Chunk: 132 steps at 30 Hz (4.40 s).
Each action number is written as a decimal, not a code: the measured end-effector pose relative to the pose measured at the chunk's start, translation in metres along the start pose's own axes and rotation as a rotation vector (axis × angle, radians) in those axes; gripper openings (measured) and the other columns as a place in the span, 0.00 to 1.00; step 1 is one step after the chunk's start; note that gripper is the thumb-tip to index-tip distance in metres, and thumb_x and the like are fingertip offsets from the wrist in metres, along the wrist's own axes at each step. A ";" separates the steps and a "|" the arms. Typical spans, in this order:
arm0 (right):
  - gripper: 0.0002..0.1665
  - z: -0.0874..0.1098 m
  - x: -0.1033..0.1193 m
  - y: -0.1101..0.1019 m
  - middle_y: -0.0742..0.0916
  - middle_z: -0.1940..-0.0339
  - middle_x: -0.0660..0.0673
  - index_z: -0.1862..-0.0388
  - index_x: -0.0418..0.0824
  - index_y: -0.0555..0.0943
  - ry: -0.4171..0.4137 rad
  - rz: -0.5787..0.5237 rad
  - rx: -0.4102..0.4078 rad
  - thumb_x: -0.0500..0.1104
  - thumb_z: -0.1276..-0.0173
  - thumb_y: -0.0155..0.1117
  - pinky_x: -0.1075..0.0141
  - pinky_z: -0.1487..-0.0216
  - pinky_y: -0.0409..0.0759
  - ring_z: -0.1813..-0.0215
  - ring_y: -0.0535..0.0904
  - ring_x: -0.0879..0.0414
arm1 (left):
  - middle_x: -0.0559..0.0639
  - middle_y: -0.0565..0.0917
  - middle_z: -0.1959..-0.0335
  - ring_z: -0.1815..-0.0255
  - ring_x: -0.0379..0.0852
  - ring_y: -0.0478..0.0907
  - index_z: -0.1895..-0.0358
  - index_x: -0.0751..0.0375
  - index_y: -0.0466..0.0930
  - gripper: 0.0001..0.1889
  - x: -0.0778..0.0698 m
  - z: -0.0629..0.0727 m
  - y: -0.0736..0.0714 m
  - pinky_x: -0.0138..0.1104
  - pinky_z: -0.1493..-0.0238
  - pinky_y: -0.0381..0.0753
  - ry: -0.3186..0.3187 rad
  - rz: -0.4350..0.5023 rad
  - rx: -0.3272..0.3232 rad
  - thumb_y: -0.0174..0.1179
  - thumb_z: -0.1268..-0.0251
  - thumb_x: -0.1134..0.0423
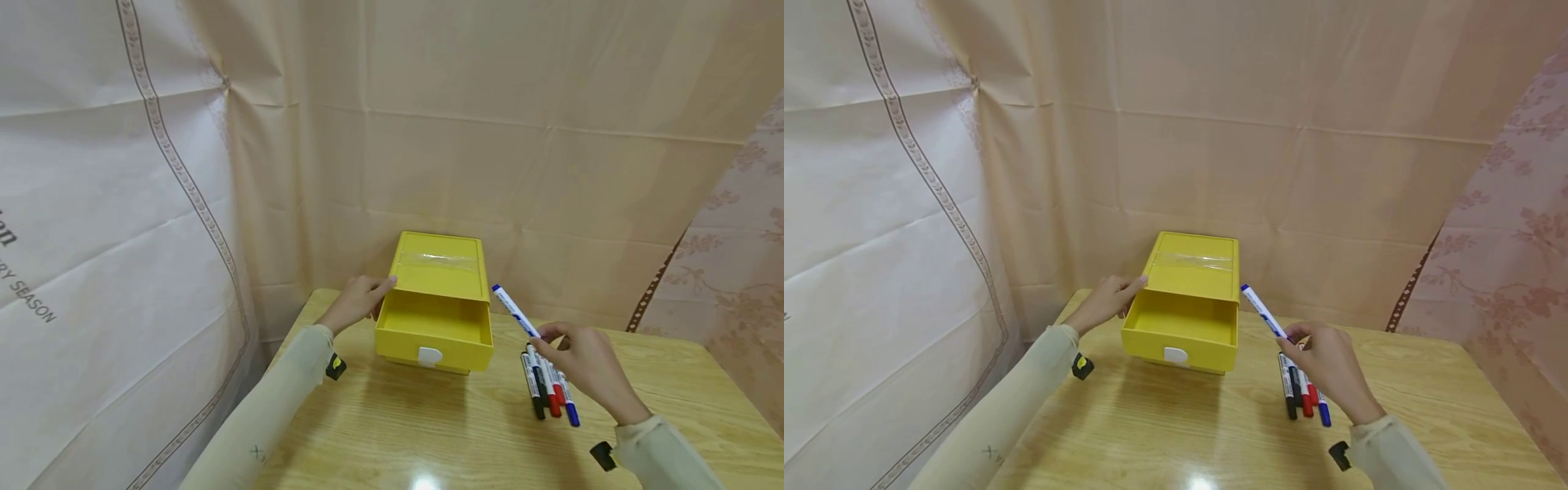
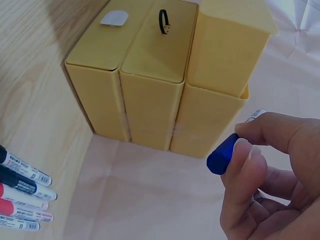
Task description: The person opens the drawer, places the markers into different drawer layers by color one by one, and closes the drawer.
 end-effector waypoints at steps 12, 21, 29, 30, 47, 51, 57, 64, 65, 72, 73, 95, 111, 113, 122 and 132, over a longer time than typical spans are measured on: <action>0.09 -0.005 0.019 0.000 0.88 0.70 0.48 0.59 0.38 0.87 -0.036 -0.020 0.004 0.44 0.30 0.72 0.65 0.82 0.74 0.76 0.77 0.56 | 0.54 0.81 0.79 0.77 0.52 0.80 0.67 0.65 0.84 0.37 0.000 0.000 0.001 0.42 0.69 0.83 0.000 0.010 0.002 0.43 0.21 0.33; 0.09 -0.007 0.031 0.002 0.88 0.69 0.49 0.59 0.39 0.88 -0.074 -0.019 -0.012 0.43 0.30 0.72 0.65 0.83 0.73 0.77 0.76 0.57 | 0.54 0.82 0.79 0.77 0.53 0.81 0.68 0.67 0.83 0.37 0.000 -0.001 0.002 0.46 0.68 0.84 0.003 0.026 0.008 0.44 0.20 0.34; 0.09 -0.009 0.044 0.003 0.85 0.74 0.50 0.61 0.39 0.87 -0.081 -0.012 0.000 0.45 0.30 0.72 0.65 0.85 0.71 0.81 0.72 0.57 | 0.56 0.82 0.78 0.76 0.54 0.81 0.67 0.67 0.83 0.37 0.000 0.001 0.001 0.46 0.68 0.84 0.002 0.029 0.002 0.43 0.20 0.34; 0.08 -0.009 0.045 0.003 0.85 0.74 0.50 0.61 0.40 0.87 -0.086 -0.015 -0.001 0.44 0.30 0.72 0.65 0.85 0.71 0.81 0.72 0.57 | 0.56 0.82 0.78 0.76 0.54 0.81 0.68 0.66 0.83 0.37 0.000 0.001 0.001 0.44 0.68 0.84 0.003 0.028 0.001 0.43 0.20 0.34; 0.04 -0.018 0.065 0.014 0.85 0.72 0.51 0.63 0.44 0.88 -0.157 -0.046 0.001 0.43 0.31 0.73 0.67 0.85 0.64 0.82 0.68 0.58 | 0.62 0.83 0.77 0.77 0.53 0.81 0.72 0.58 0.83 0.34 0.002 -0.002 0.000 0.43 0.71 0.83 0.001 0.018 -0.009 0.44 0.21 0.33; 0.04 -0.019 0.072 0.016 0.84 0.71 0.51 0.64 0.46 0.87 -0.169 -0.071 0.008 0.44 0.31 0.74 0.68 0.84 0.65 0.80 0.70 0.58 | 0.57 0.82 0.79 0.78 0.53 0.81 0.73 0.56 0.83 0.33 0.002 -0.002 0.001 0.44 0.72 0.83 0.007 0.013 -0.015 0.44 0.21 0.33; 0.02 -0.020 0.079 0.019 0.82 0.71 0.51 0.64 0.47 0.88 -0.207 -0.076 0.006 0.42 0.32 0.74 0.68 0.84 0.65 0.81 0.69 0.59 | 0.54 0.81 0.80 0.77 0.53 0.81 0.73 0.56 0.83 0.34 0.002 -0.002 0.002 0.44 0.71 0.83 0.002 0.010 -0.016 0.44 0.21 0.33; 0.02 -0.021 0.085 0.021 0.81 0.71 0.51 0.62 0.46 0.89 -0.232 -0.070 0.021 0.41 0.32 0.74 0.70 0.84 0.61 0.82 0.65 0.60 | 0.55 0.82 0.79 0.77 0.53 0.81 0.72 0.58 0.83 0.35 0.002 -0.001 0.002 0.44 0.72 0.83 -0.001 0.005 -0.017 0.43 0.21 0.33; 0.02 -0.021 0.086 0.021 0.80 0.71 0.51 0.62 0.46 0.89 -0.239 -0.069 0.019 0.41 0.32 0.75 0.70 0.84 0.61 0.82 0.65 0.61 | 0.55 0.82 0.79 0.77 0.53 0.81 0.72 0.59 0.83 0.35 0.001 -0.001 0.002 0.44 0.72 0.83 0.000 0.005 -0.016 0.43 0.21 0.33; 0.04 -0.023 0.093 0.024 0.81 0.71 0.55 0.62 0.47 0.89 -0.306 -0.062 0.012 0.44 0.33 0.76 0.69 0.83 0.61 0.82 0.64 0.62 | 0.55 0.82 0.79 0.77 0.53 0.81 0.74 0.56 0.82 0.33 0.000 -0.001 0.002 0.44 0.71 0.83 0.002 0.005 -0.017 0.44 0.20 0.33; 0.05 -0.024 0.094 0.024 0.81 0.71 0.55 0.62 0.47 0.89 -0.311 -0.057 0.014 0.45 0.32 0.75 0.69 0.82 0.62 0.81 0.64 0.62 | 0.55 0.82 0.79 0.77 0.53 0.81 0.74 0.56 0.82 0.33 0.001 -0.001 0.002 0.44 0.71 0.83 0.001 0.007 -0.017 0.44 0.20 0.34; 0.06 -0.033 0.103 0.036 0.87 0.66 0.55 0.57 0.40 0.90 -0.455 -0.002 0.187 0.39 0.30 0.71 0.68 0.68 0.77 0.67 0.75 0.61 | 0.53 0.83 0.78 0.75 0.52 0.82 0.70 0.55 0.84 0.34 -0.001 0.001 0.000 0.46 0.67 0.84 -0.016 0.006 -0.008 0.43 0.21 0.32; 0.04 -0.035 0.094 0.035 0.89 0.66 0.57 0.61 0.45 0.90 -0.421 -0.051 0.238 0.37 0.31 0.72 0.67 0.64 0.80 0.66 0.80 0.63 | 0.57 0.83 0.78 0.77 0.52 0.80 0.74 0.57 0.81 0.35 -0.006 -0.002 0.002 0.43 0.70 0.80 0.007 -0.024 0.004 0.42 0.20 0.33; 0.04 -0.036 0.094 0.035 0.89 0.65 0.57 0.60 0.45 0.90 -0.425 -0.056 0.229 0.37 0.30 0.71 0.67 0.64 0.80 0.66 0.80 0.62 | 0.55 0.82 0.79 0.78 0.52 0.80 0.74 0.60 0.81 0.36 -0.005 -0.002 0.001 0.44 0.69 0.80 0.003 -0.021 -0.002 0.42 0.20 0.33; 0.06 -0.035 0.086 0.032 0.89 0.61 0.55 0.55 0.47 0.90 -0.332 -0.095 0.217 0.41 0.28 0.70 0.66 0.72 0.74 0.78 0.70 0.61 | 0.60 0.84 0.76 0.77 0.52 0.81 0.72 0.58 0.83 0.35 -0.003 -0.001 0.002 0.50 0.66 0.84 -0.004 -0.002 -0.006 0.43 0.21 0.33; 0.08 -0.032 0.073 0.019 0.77 0.78 0.51 0.53 0.44 0.89 -0.248 -0.129 0.119 0.45 0.26 0.70 0.67 0.79 0.65 0.78 0.66 0.58 | 0.57 0.82 0.78 0.77 0.54 0.81 0.76 0.58 0.80 0.34 -0.002 0.000 0.002 0.54 0.64 0.84 -0.006 0.017 -0.010 0.44 0.20 0.34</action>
Point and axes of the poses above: each hand's wrist, its own z-axis away from the middle knuckle, its own y-axis out of the palm, x = y × z, the point moved 5 cm from there along -z, towards the middle knuckle
